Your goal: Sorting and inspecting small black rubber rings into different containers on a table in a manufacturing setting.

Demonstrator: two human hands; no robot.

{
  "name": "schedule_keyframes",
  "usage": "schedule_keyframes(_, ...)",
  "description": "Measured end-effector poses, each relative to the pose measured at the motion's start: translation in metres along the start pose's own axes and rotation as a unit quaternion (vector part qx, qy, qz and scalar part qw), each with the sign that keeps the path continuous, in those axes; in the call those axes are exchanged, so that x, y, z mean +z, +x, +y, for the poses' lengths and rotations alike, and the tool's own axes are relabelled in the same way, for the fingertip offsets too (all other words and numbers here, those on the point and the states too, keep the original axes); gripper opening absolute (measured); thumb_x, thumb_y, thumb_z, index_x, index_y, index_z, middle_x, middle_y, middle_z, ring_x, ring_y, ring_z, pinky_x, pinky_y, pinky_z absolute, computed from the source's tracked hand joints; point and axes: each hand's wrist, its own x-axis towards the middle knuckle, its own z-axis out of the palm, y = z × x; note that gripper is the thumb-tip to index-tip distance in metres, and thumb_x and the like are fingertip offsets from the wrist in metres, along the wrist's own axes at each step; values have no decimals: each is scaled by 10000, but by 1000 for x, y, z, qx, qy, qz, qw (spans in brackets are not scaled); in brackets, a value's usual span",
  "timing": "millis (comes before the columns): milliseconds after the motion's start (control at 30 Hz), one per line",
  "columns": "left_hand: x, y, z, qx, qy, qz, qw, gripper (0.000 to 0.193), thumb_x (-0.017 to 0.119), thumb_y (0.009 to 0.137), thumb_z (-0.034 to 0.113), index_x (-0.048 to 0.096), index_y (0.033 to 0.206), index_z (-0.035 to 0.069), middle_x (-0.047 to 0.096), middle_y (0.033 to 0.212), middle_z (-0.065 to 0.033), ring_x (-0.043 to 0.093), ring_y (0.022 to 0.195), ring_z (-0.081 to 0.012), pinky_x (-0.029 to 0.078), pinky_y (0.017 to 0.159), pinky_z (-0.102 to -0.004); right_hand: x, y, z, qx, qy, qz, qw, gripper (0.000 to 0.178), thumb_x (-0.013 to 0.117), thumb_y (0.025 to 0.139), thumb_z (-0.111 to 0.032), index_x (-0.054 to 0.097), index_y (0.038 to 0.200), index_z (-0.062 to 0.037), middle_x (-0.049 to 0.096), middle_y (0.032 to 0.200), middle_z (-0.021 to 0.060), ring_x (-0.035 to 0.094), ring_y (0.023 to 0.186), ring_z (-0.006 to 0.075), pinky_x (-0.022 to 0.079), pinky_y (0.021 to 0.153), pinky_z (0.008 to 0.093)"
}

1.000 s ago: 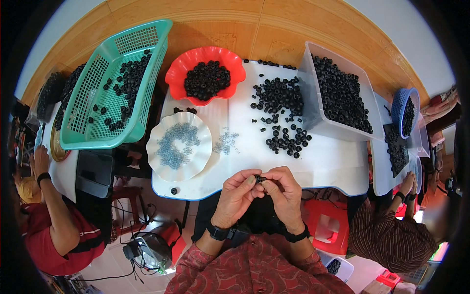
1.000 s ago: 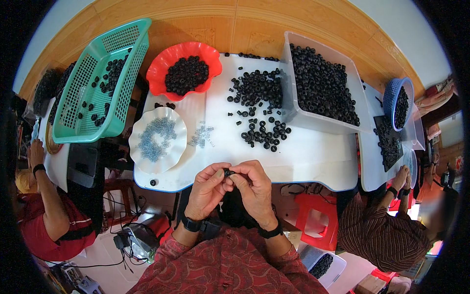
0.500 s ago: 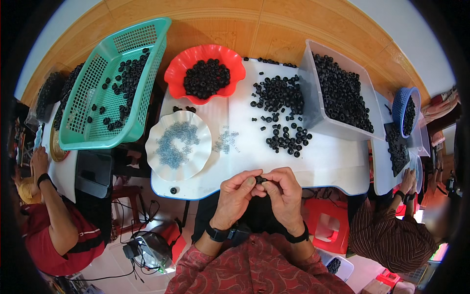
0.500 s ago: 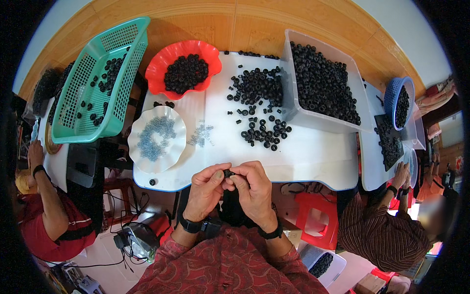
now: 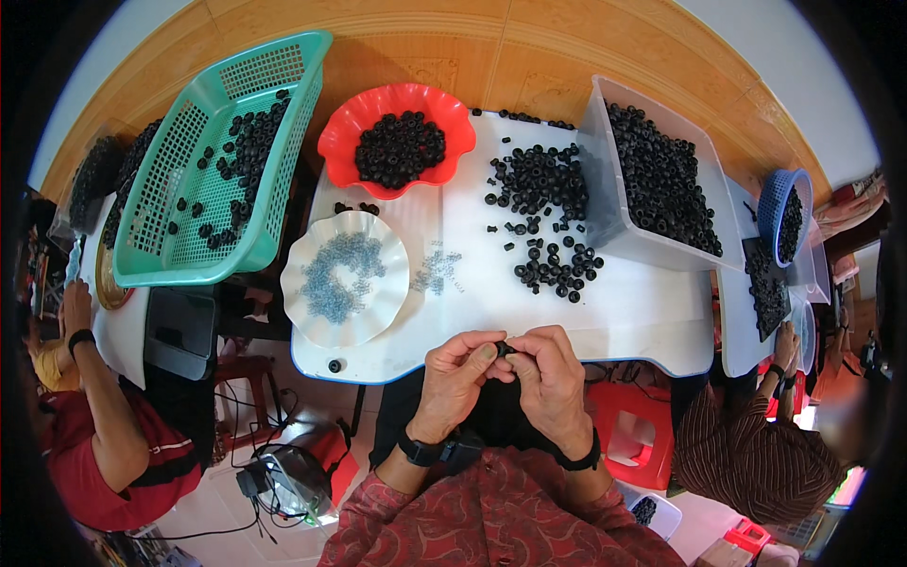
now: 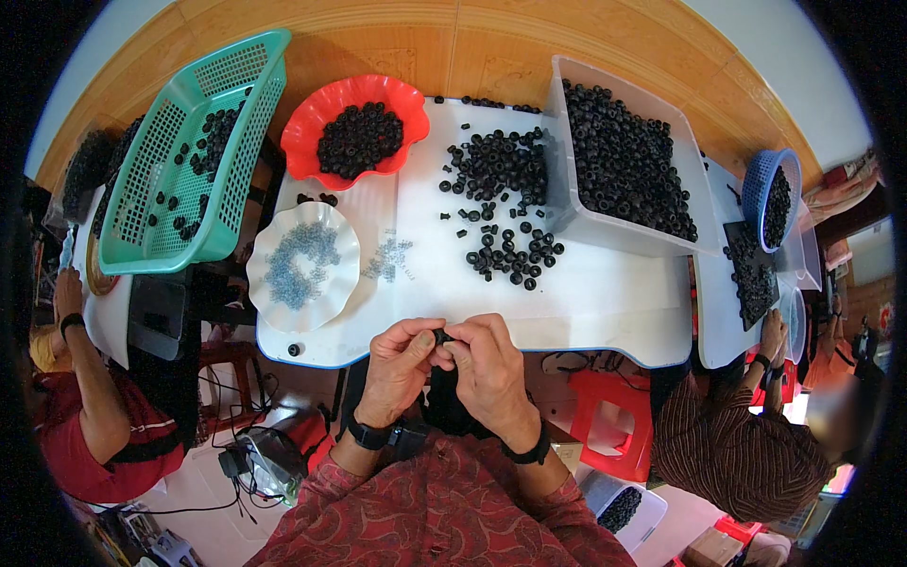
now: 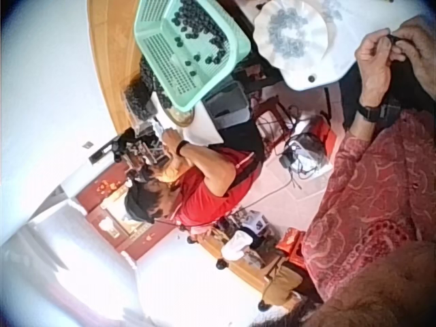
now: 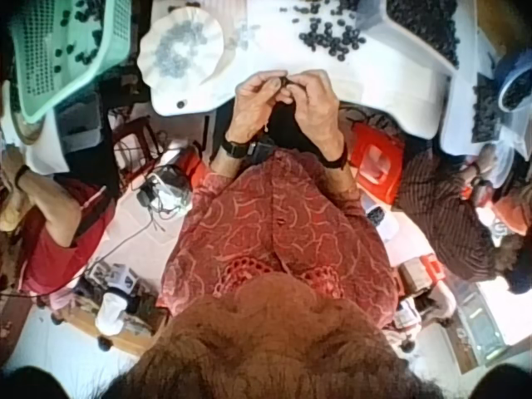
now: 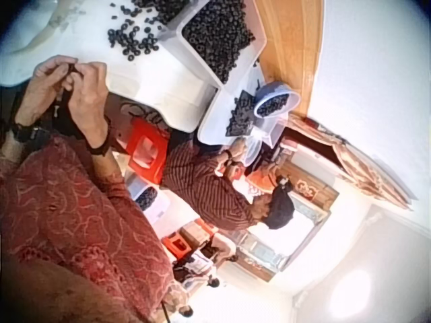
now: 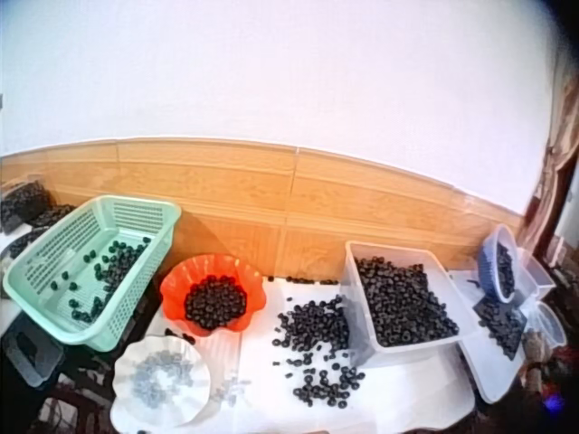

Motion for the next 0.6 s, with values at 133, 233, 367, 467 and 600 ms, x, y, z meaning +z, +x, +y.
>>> schedule_keyframes(133,-2,-1,-5,3,-11,6,1000,207,565,966,64,636,1143,-15,671,968,-83,653,795,-141,574,735,-287,0,0,0,-14,-20,-14,1000,181,624,847,68,572,1010,10,551,936,147,648,701,252,549,573,329)
schedule_keyframes(233,-4,-1,-6,3,-10,5,1000,212,576,961,69,638,1146,-13,670,965,-80,649,793,-138,574,736,-287,1,-1,2,-10,-28,-23,999,186,630,842,64,571,1010,8,550,928,149,640,694,269,539,565,343)
schedule_keyframes(367,-4,-2,-4,1,1,14,1000,212,580,957,60,640,1146,-16,668,960,-79,647,792,-140,577,733,-288,0,-2,5,11,-32,-46,998,192,642,835,55,574,1007,5,552,920,151,628,696,293,527,567,355)
schedule_keyframes(467,-1,-4,0,-4,47,30,998,212,576,955,45,640,1147,-20,669,961,-85,650,793,-146,582,725,-288,-2,-2,5,10,-16,-47,999,189,648,831,55,580,1001,6,557,923,151,628,705,293,524,578,355)
schedule_keyframes(600,1,-4,1,7,44,34,998,199,586,946,33,632,1128,-32,671,953,-104,660,789,-157,594,705,-295,-4,1,1,8,-17,-44,999,190,651,826,59,587,998,9,562,930,152,628,719,295,522,587,355)
